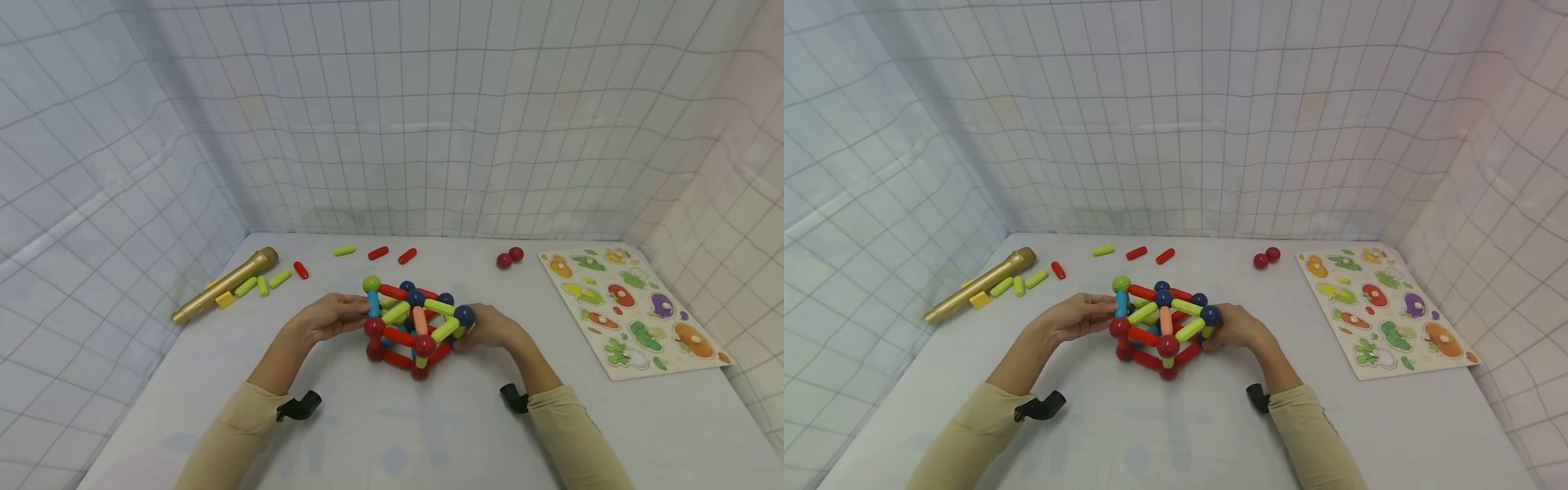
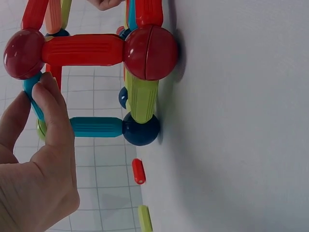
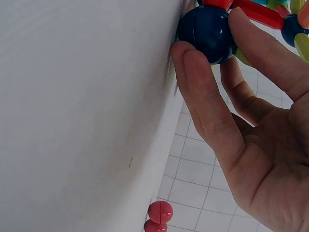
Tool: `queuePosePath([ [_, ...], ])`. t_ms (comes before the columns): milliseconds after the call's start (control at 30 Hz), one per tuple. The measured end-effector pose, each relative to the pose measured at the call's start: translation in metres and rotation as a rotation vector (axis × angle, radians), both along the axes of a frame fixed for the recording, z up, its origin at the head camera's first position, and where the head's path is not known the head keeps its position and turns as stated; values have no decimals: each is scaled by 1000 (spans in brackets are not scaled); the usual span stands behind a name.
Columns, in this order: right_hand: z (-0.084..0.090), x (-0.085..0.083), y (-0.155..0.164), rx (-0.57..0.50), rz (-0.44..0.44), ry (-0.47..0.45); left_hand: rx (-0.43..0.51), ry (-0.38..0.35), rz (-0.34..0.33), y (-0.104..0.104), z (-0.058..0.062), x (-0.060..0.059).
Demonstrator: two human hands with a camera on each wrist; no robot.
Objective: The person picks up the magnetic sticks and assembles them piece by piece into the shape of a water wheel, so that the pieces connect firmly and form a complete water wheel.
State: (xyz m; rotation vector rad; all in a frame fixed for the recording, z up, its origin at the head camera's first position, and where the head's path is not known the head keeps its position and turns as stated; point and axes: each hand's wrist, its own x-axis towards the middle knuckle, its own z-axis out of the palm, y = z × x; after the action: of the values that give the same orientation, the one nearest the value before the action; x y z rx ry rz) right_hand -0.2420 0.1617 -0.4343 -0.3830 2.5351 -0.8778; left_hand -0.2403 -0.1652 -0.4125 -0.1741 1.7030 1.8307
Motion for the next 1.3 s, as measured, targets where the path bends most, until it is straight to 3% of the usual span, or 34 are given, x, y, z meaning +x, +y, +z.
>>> queuePosePath([
  [167, 0, -1, 0, 10, -13, 13, 16, -6, 7, 0, -3, 3],
  [333, -1, -2, 2, -1, -66, 54, 74, -21, 10, 3, -6, 19],
  [467, -3, -5, 4, -19, -131, 98, 156, -28, -28, 7, -9, 33],
  [567, -4, -7, 5, -34, -162, 108, 170, -13, -58, 8, -11, 37],
  [667, -5, -8, 5, -49, -170, 97, 91, 31, -67, 0, -14, 34],
  [767, -7, -9, 7, -77, -158, 83, -72, 89, -3, -14, -21, 27],
  [900, -12, -11, 15, -257, -150, -54, -222, 115, 29, -27, -32, 17],
  [1067, -19, -14, 23, -510, -187, -321, -123, 39, -106, -24, -37, 6],
  [1200, -20, -15, 20, -574, -211, -421, -61, -43, -133, -19, -36, 1],
  [1300, -24, -16, 20, -574, -223, -436, -55, -82, -137, -18, -37, -4],
])
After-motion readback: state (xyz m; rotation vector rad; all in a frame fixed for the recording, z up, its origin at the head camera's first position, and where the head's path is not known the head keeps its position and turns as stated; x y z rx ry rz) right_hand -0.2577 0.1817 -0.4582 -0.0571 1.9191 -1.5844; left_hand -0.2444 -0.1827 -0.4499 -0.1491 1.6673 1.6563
